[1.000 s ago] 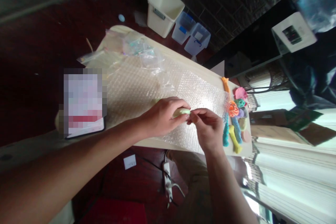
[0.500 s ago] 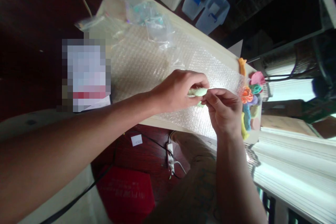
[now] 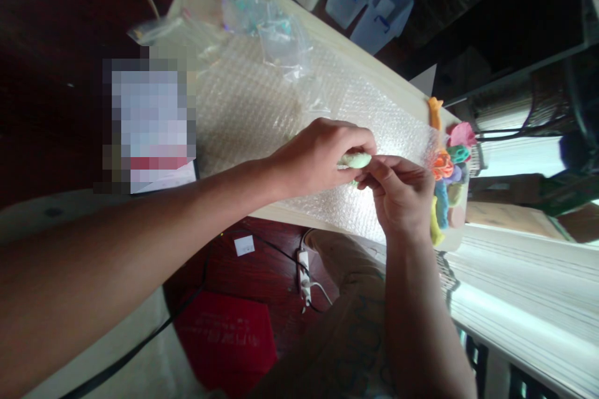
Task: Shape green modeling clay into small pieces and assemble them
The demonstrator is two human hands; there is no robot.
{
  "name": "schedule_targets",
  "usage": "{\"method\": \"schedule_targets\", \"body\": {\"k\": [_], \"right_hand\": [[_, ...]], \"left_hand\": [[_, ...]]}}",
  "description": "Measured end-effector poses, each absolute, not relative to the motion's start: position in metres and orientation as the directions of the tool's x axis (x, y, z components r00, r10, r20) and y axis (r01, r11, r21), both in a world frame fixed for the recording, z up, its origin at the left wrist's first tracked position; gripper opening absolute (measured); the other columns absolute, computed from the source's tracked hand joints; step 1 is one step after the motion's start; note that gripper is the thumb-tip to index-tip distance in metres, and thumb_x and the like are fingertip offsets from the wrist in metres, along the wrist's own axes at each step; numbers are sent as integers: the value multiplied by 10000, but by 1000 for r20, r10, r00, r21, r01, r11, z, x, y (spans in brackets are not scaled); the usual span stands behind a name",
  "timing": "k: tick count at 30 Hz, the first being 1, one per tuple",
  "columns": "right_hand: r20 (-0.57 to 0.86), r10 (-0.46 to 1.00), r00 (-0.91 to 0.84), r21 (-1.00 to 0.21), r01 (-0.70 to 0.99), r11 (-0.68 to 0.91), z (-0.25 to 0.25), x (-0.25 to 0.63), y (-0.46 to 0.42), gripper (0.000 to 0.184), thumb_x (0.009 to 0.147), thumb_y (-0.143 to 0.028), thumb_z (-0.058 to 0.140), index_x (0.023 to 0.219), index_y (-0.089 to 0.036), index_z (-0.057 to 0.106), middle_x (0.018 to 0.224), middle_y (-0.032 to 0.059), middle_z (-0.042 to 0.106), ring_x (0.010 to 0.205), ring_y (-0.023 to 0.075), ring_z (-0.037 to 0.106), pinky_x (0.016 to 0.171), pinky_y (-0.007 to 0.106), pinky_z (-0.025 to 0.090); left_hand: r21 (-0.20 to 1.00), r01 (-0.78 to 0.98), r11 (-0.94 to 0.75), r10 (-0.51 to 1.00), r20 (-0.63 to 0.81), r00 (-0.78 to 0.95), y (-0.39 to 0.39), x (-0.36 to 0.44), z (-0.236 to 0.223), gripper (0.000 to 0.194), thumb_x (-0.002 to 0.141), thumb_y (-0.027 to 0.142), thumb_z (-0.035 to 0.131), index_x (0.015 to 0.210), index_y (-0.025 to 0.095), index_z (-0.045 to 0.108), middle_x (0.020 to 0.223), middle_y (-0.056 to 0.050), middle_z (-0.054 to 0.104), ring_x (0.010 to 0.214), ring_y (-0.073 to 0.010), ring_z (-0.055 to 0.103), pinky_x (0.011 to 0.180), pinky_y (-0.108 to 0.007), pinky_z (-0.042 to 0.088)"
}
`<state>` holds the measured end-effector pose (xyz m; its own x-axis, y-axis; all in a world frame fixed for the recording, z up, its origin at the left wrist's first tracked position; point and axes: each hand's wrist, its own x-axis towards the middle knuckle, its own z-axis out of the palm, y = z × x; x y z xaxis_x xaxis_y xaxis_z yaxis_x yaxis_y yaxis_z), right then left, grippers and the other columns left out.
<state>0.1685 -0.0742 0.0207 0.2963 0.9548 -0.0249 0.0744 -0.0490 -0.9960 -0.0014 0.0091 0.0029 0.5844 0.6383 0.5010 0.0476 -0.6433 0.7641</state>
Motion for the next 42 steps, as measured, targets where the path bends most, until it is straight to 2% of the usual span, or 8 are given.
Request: {"method": "schedule_targets", "body": {"k": [7, 13, 20, 26, 29, 33, 37, 42], "right_hand": [[-34, 930, 367, -995, 73, -66, 20, 170, -73, 61, 803, -221, 770, 749, -199, 752, 627, -6, 719, 510, 109, 633, 485, 252, 494], [-126, 888, 443, -963, -269, -3, 29, 181, -67, 86, 818, -247, 772, 787, -197, 709, 695, -43, 676, 609, 64, 636, 530, 176, 486], [-140, 876, 461, -960, -279, -7, 29, 190, -70, 152, 800, -283, 837, 802, -206, 706, 703, -42, 739, 624, 67, 707, 532, 135, 525], [-135, 864, 486, -980, -194, -43, 23, 195, -71, 120, 841, -293, 802, 884, -194, 750, 878, 32, 822, 845, 160, 796, 789, 273, 641], [-117, 867, 484, -985, -166, -39, 21, 199, -74, 108, 854, -276, 786, 914, -191, 757, 925, 41, 825, 933, 193, 795, 968, 386, 617], [-120, 870, 479, -987, -154, -52, 18, 208, -82, 63, 873, -243, 736, 907, -190, 740, 944, 56, 826, 978, 220, 793, 1053, 467, 575], [-107, 868, 486, -991, -127, -51, 15, 217, -93, 65, 890, -236, 706, 928, -189, 732, 941, 60, 828, 975, 221, 797, 992, 437, 607], [-134, 859, 494, -990, -96, -99, 17, 224, -105, 144, 854, -306, 790, 907, -188, 728, 874, 49, 827, 831, 202, 811, 761, 323, 655]], "left_hand": [[780, 93, -618, 665, 456, 591, 6, -2, 1, 186, 809, 115, 688, 987, 165, 709, 917, -19, 758, 838, -180, 698, 755, -301, 509], [769, 203, -606, 681, 369, 633, 5, -5, -4, 271, 823, 79, 633, 1080, 131, 699, 1024, -70, 770, 933, -211, 713, 834, -320, 515], [549, 339, -764, 570, 328, 753, 4, -9, -3, 180, 921, 142, 553, 1009, 143, 710, 921, -78, 721, 919, -242, 667, 913, -404, 482], [380, 389, -839, 516, 331, 790, 1, -12, -7, 139, 915, 174, 565, 919, 134, 697, 1067, -124, 661, 1065, -280, 598, 995, -437, 439], [311, 410, -858, 506, 365, 782, -3, -10, -3, 152, 906, 193, 581, 970, 122, 698, 1146, -159, 640, 1149, -316, 561, 1037, -478, 411], [254, 397, -882, 470, 412, 781, -13, 0, 3, 163, 940, 211, 555, 967, 132, 695, 1116, -155, 650, 1150, -317, 553, 1078, -496, 381], [208, 387, -898, 440, 426, 791, -21, 17, 1, 207, 977, 219, 523, 952, 123, 706, 1032, -146, 666, 1107, -310, 564, 1088, -491, 374], [160, 419, -894, 447, 400, 800, -26, 33, -10, 210, 967, 183, 538, 1011, 93, 723, 1042, -158, 678, 1197, -338, 537, 1139, -516, 321]]}}
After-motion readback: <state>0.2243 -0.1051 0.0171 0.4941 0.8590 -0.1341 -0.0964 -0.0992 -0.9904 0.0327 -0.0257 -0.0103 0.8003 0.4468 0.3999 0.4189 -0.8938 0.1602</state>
